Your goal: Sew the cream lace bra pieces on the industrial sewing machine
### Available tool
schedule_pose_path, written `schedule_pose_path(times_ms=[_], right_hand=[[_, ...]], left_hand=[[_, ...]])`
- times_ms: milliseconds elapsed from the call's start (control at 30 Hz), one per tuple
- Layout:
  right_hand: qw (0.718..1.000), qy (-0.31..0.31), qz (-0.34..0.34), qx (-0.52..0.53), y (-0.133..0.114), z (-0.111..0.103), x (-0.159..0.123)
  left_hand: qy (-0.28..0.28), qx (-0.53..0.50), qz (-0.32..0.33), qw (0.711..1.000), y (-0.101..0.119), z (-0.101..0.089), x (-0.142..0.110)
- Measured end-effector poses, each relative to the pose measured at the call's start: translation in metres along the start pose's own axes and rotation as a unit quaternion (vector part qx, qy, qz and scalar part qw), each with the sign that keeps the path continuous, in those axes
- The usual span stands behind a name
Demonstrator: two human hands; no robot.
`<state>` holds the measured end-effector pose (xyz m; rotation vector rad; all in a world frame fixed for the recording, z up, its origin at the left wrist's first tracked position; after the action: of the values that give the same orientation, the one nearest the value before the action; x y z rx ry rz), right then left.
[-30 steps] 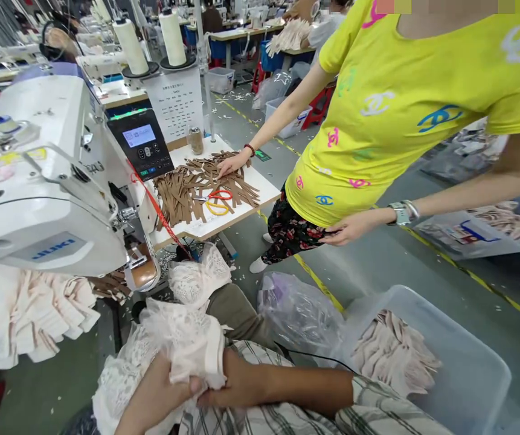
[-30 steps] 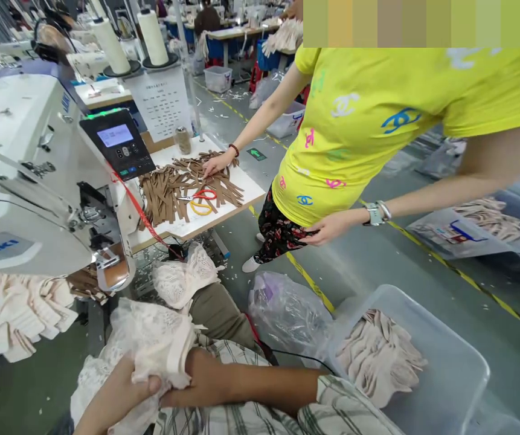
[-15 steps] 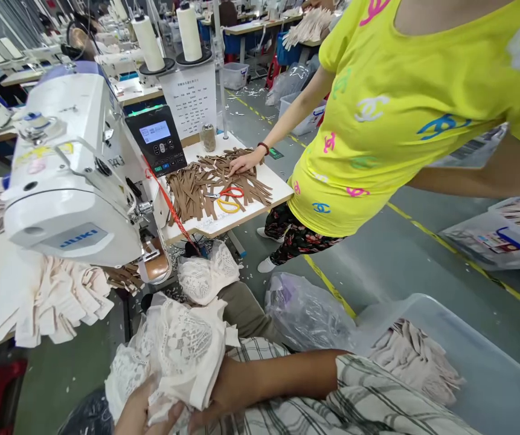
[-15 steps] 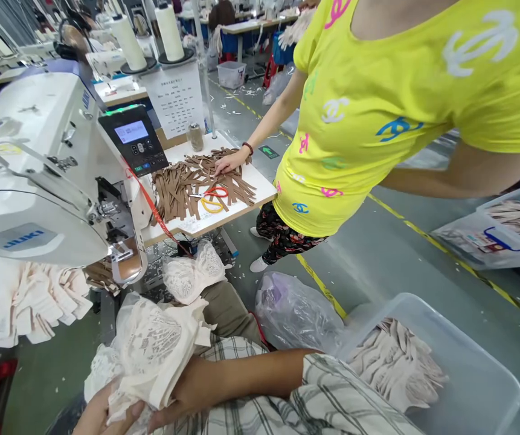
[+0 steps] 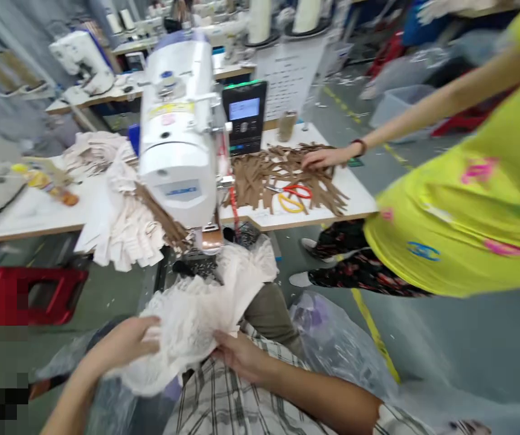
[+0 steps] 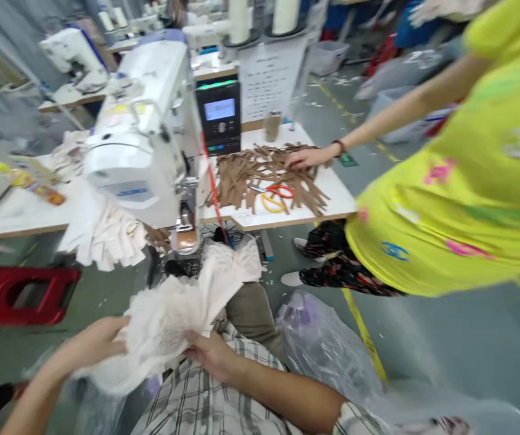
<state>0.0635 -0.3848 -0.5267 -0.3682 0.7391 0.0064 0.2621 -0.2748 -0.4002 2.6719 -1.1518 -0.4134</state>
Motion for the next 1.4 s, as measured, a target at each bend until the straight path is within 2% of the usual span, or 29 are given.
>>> schedule_pose_path(times_ms=[33, 100, 167, 233, 267, 333, 433, 500, 533, 600, 667, 733, 800, 867, 900, 933, 967, 1033, 1067, 1100, 1133, 1200, 1233, 1267, 1300, 1333, 1400], right_hand=[[0.998, 0.039, 0.041, -0.021, 0.012, -0.013, 0.009], [0.985, 0.089, 0.135, -0.060, 0.031, -0.035, 0.021], [0.972, 0.075, 0.202, -0.097, 0.034, -0.046, 0.023], [0.959, 0.021, 0.207, -0.194, 0.022, -0.049, 0.018], [0.941, -0.021, 0.191, -0.277, 0.014, -0.048, 0.012], [0.883, -0.100, 0.133, -0.438, -0.004, -0.039, -0.001], [0.794, -0.154, -0.067, -0.584, -0.038, -0.001, -0.011], [0.723, -0.189, -0.233, -0.623, -0.053, 0.040, -0.018], [0.686, -0.219, -0.298, -0.626, -0.052, 0.061, -0.022], [0.647, -0.280, -0.366, -0.607, -0.042, 0.094, -0.024], [0.638, -0.300, -0.370, -0.605, -0.030, 0.113, -0.014], [0.621, -0.307, -0.333, -0.640, -0.016, 0.119, 0.000], [0.563, -0.339, -0.307, -0.688, -0.003, 0.121, 0.004], [0.491, -0.389, -0.320, -0.711, 0.003, 0.123, -0.006], [0.468, -0.408, -0.336, -0.708, 0.000, 0.126, -0.014], [0.460, -0.419, -0.356, -0.697, -0.007, 0.129, -0.024], [0.464, -0.422, -0.379, -0.680, -0.019, 0.132, -0.034], [0.495, -0.409, -0.429, -0.635, -0.054, 0.139, -0.058], [0.515, -0.394, -0.450, -0.614, -0.075, 0.140, -0.069], [0.534, -0.376, -0.464, -0.598, -0.096, 0.139, -0.079], [0.549, -0.355, -0.477, -0.587, -0.116, 0.137, -0.088], [0.562, -0.311, -0.506, -0.576, -0.151, 0.129, -0.102], [0.565, -0.291, -0.518, -0.573, -0.165, 0.122, -0.108], [0.568, -0.274, -0.521, -0.575, -0.177, 0.114, -0.111], [0.575, -0.260, -0.508, -0.586, -0.185, 0.105, -0.111], [0.584, -0.248, -0.476, -0.609, -0.191, 0.093, -0.108], [0.597, -0.216, -0.370, -0.678, -0.195, 0.065, -0.092]], left_hand=[[-0.009, 0.027, 0.003, 1.000, 0.001, 0.013, 0.001], [0.067, 0.109, -0.006, 0.992, 0.003, 0.027, 0.000], [0.142, 0.157, -0.032, 0.977, 0.004, 0.040, -0.012], [0.162, 0.182, -0.069, 0.967, -0.001, 0.058, -0.030], [0.151, 0.185, -0.082, 0.968, -0.005, 0.068, -0.039], [0.116, 0.180, -0.091, 0.973, -0.010, 0.086, -0.051], [0.096, 0.175, -0.116, 0.973, -0.014, 0.093, -0.059], [0.110, 0.181, -0.134, 0.968, -0.007, 0.083, -0.059], [0.124, 0.182, -0.132, 0.966, 0.000, 0.074, -0.059], [0.160, 0.172, -0.100, 0.967, 0.021, 0.054, -0.056], [0.193, 0.145, -0.063, 0.968, 0.041, 0.034, -0.054], [0.221, 0.111, -0.047, 0.968, 0.053, 0.016, -0.052], [0.249, 0.075, -0.041, 0.965, 0.059, -0.001, -0.051], [0.263, 0.024, -0.027, 0.964, 0.065, -0.017, -0.049], [0.268, -0.010, -0.023, 0.963, 0.068, -0.025, -0.046], [0.276, -0.047, -0.024, 0.960, 0.069, -0.035, -0.043], [0.288, -0.087, -0.030, 0.953, 0.069, -0.045, -0.038], [0.301, -0.186, -0.044, 0.934, 0.065, -0.057, -0.021], [0.274, -0.249, -0.050, 0.928, 0.064, -0.054, -0.009], [0.216, -0.317, -0.054, 0.922, 0.065, -0.041, 0.006], [0.131, -0.387, -0.059, 0.911, 0.070, -0.022, 0.020], [-0.034, -0.505, -0.081, 0.859, 0.086, 0.021, 0.039], [-0.081, -0.544, -0.094, 0.830, 0.093, 0.037, 0.046], [-0.099, -0.569, -0.102, 0.810, 0.100, 0.047, 0.053], [-0.099, -0.577, -0.099, 0.805, 0.106, 0.052, 0.059], [-0.094, -0.566, -0.083, 0.815, 0.114, 0.053, 0.065], [-0.077, -0.499, -0.019, 0.863, 0.133, 0.045, 0.073]])
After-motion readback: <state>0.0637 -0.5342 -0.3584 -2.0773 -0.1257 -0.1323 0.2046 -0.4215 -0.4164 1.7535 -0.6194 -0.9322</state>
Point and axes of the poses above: each hand's wrist, its own x-axis towards the middle knuckle, its own z-axis out of the palm, y = z × x, the point moved 9 cm from there along x, towards the middle knuckle, and after that the axes turned 13 degrees about y, right-handed, at the moved point
